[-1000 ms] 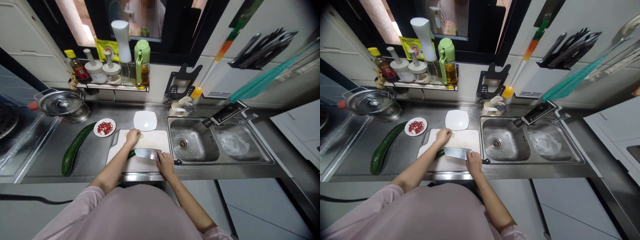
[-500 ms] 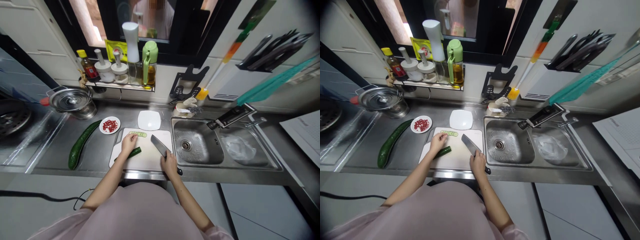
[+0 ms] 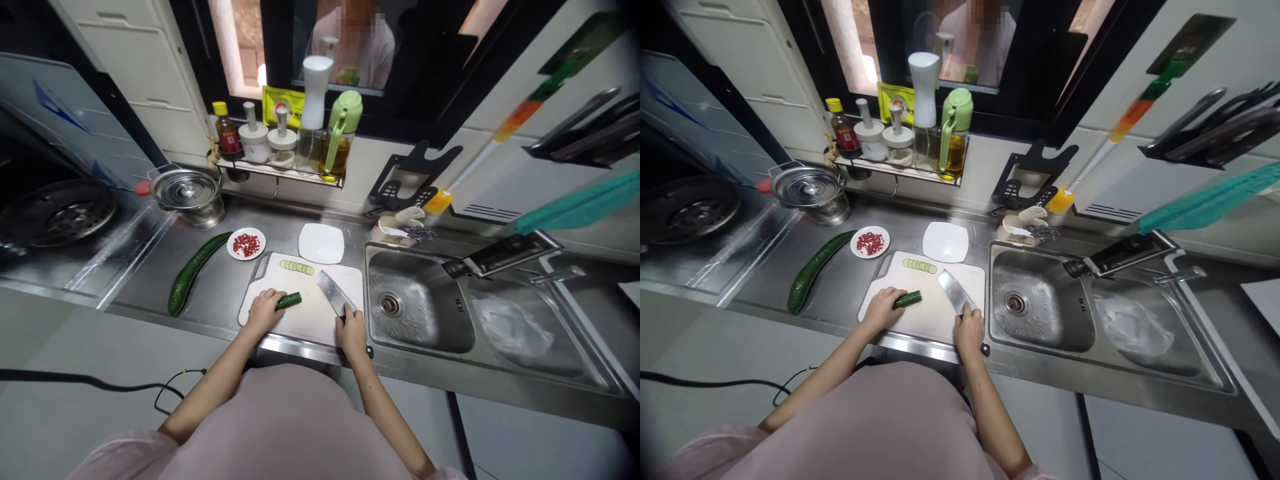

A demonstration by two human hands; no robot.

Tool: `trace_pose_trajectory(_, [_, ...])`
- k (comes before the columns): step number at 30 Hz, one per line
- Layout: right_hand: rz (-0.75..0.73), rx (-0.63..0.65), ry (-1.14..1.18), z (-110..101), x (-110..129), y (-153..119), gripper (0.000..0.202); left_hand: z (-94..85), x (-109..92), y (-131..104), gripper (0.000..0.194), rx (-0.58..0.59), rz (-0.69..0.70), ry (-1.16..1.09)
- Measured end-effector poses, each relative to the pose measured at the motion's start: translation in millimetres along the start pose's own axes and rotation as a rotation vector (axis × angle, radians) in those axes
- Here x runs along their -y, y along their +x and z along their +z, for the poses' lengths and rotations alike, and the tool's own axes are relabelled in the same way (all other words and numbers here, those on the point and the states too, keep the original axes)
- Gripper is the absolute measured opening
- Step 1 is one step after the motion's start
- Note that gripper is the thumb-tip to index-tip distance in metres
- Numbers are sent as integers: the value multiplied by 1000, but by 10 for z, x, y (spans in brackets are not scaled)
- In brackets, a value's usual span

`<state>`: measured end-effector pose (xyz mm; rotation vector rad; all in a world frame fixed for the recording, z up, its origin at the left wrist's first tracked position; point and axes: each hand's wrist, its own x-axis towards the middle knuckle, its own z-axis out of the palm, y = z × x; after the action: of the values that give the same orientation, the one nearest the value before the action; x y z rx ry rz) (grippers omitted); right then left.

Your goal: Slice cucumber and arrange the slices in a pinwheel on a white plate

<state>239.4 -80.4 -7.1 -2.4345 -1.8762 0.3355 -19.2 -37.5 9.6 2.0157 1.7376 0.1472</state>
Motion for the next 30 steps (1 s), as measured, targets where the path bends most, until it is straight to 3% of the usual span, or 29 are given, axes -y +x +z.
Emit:
trace_pose_trajectory(7, [-3,-20,-38,36,-22,28,46,51,92,43,43,-53,28,-84])
trace_pose_trajectory(12, [4,4,-77,-36,-10,17,48,-23,226,159,45,-144,-65,-159])
trace_pose_trajectory(16, [-14,-179,-93,-78,17,-12,57,-212,328,362,46,-267,-234,-145])
trace_pose_trajectory(20, [-109,-325,-19,-49,60,-30,50,-370,418,624,48,-323,-362,-132])
trace_pose_trajectory(25, [-197,-328,54,4,153,-53,42,-424,494,902,51,-300,-421,-127])
trace_pose_trajectory(30, [-216,-327,87,20,189,-56,40,-412,543,1027,52,-247,-448,-91])
